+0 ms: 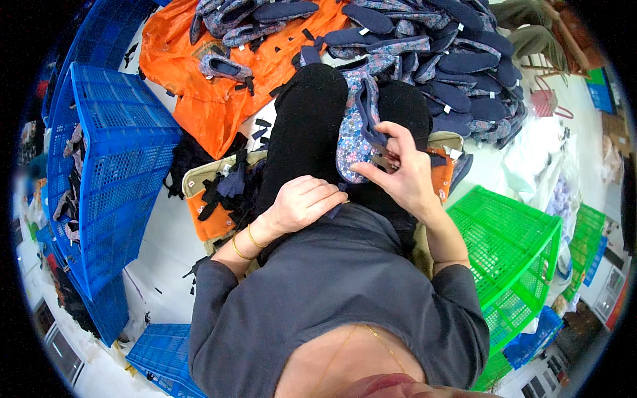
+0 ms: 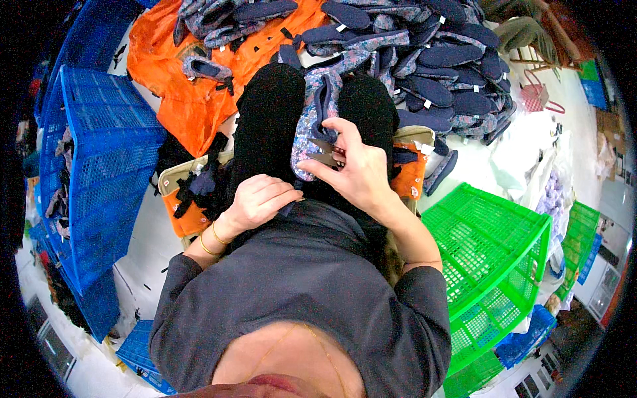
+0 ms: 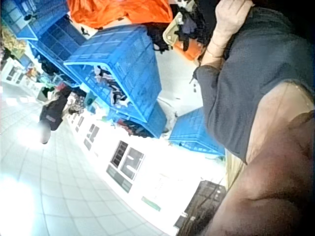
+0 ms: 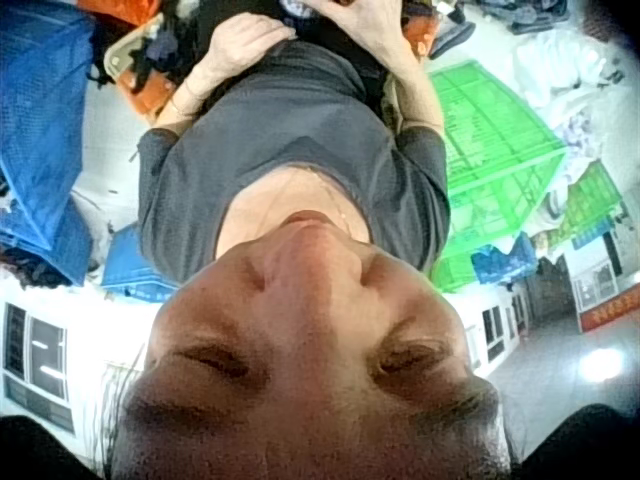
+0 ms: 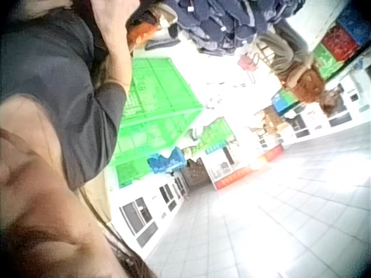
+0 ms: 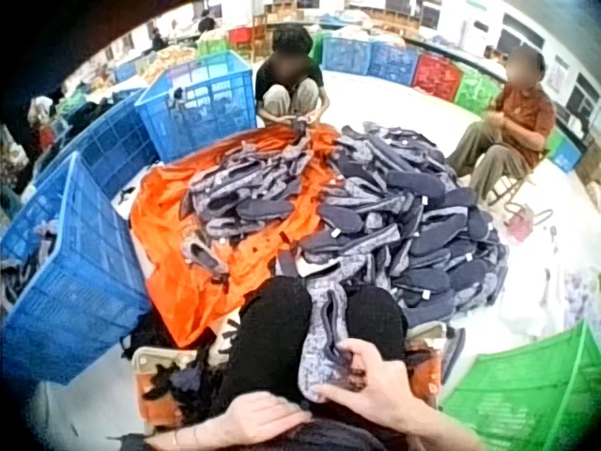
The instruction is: The person sits on a low stool and assembles slipper components by hand. They pick up a patterned fabric upper and a dark sole, align the edges, and press them together to form a complete slipper. The finished items are placed into a pile on an orange tarp.
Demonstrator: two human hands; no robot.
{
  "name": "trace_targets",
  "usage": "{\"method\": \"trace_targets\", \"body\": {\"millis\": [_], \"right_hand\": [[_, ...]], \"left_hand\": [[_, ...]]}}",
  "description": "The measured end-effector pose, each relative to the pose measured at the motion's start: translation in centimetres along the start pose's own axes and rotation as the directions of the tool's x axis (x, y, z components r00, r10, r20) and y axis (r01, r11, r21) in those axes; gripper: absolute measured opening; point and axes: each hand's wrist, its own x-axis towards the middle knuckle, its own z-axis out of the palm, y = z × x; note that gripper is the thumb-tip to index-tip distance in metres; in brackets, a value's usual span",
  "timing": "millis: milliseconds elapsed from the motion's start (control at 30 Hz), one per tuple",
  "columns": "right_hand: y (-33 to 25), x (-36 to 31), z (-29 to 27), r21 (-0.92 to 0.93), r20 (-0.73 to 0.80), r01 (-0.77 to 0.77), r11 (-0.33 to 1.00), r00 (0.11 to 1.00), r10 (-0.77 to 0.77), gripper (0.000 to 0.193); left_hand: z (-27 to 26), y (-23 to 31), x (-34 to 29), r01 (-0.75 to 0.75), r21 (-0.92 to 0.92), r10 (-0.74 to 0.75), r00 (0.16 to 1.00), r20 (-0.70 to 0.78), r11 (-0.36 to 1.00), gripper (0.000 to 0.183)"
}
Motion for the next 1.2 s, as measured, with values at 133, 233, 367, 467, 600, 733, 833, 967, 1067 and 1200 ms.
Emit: {"method": "trace_targets", "body": {"millis": [133,233,367,467,600,733,833,967,1067,1200], "right_hand": [[-0.1,0.4,0.3,0.026,0.046,-0.082,0.996,0.996,0.080,0.050],[0.8,0.3,0.6,0.085,0.051,-0.084,0.993,0.995,0.080,0.034],[2.0,-0.5,0.7,0.260,-0.052,0.139,0.956,0.990,-0.130,0.017],[2.2,-0.7,0.1,0.253,-0.142,0.464,0.849,0.886,-0.441,0.024],[2.6,-1.4,-0.4,0.332,-0.114,0.512,0.792,0.856,-0.505,0.030],[4.1,-2.2,-0.2,0.418,0.047,0.213,0.883,0.966,-0.255,0.019],[4.5,-1.2,-0.8,0.516,0.055,-0.239,0.822,0.967,0.247,0.018],[2.9,1.3,-2.4,0.589,-0.040,-0.139,0.796,0.979,0.201,0.015],[2.0,2.7,-2.7,0.622,-0.169,-0.008,0.783,0.975,0.144,0.022],[1.0,3.9,-3.4,0.663,-0.313,0.074,0.745,0.931,0.186,0.031]], "left_hand": [[-0.1,0.0,-0.8,0.141,-0.063,-0.132,0.983,0.130,0.988,0.026],[-0.3,-0.1,0.1,0.248,-0.134,-0.205,0.940,0.273,0.959,0.048],[0.9,-1.5,-0.2,0.717,-0.684,-0.405,0.671,0.622,0.137,0.075],[3.7,-4.2,1.2,0.446,-0.821,-0.482,0.665,0.570,-0.355,0.073],[3.0,-4.8,6.9,0.053,-0.776,-0.418,0.819,0.394,-0.629,0.092],[3.3,-6.7,7.7,0.000,-0.893,-0.420,0.882,0.212,-0.451,0.085],[-0.6,-5.6,10.4,0.152,-0.988,-0.724,0.679,0.125,-0.028,0.053],[0.1,-5.4,10.7,0.215,-0.935,-0.683,0.729,-0.039,0.282,0.051],[0.9,-4.9,10.4,0.265,-0.955,-0.677,0.728,0.110,0.130,0.049],[1.6,-4.8,9.3,0.299,-0.927,-0.551,0.746,0.374,-0.226,0.048]]}}
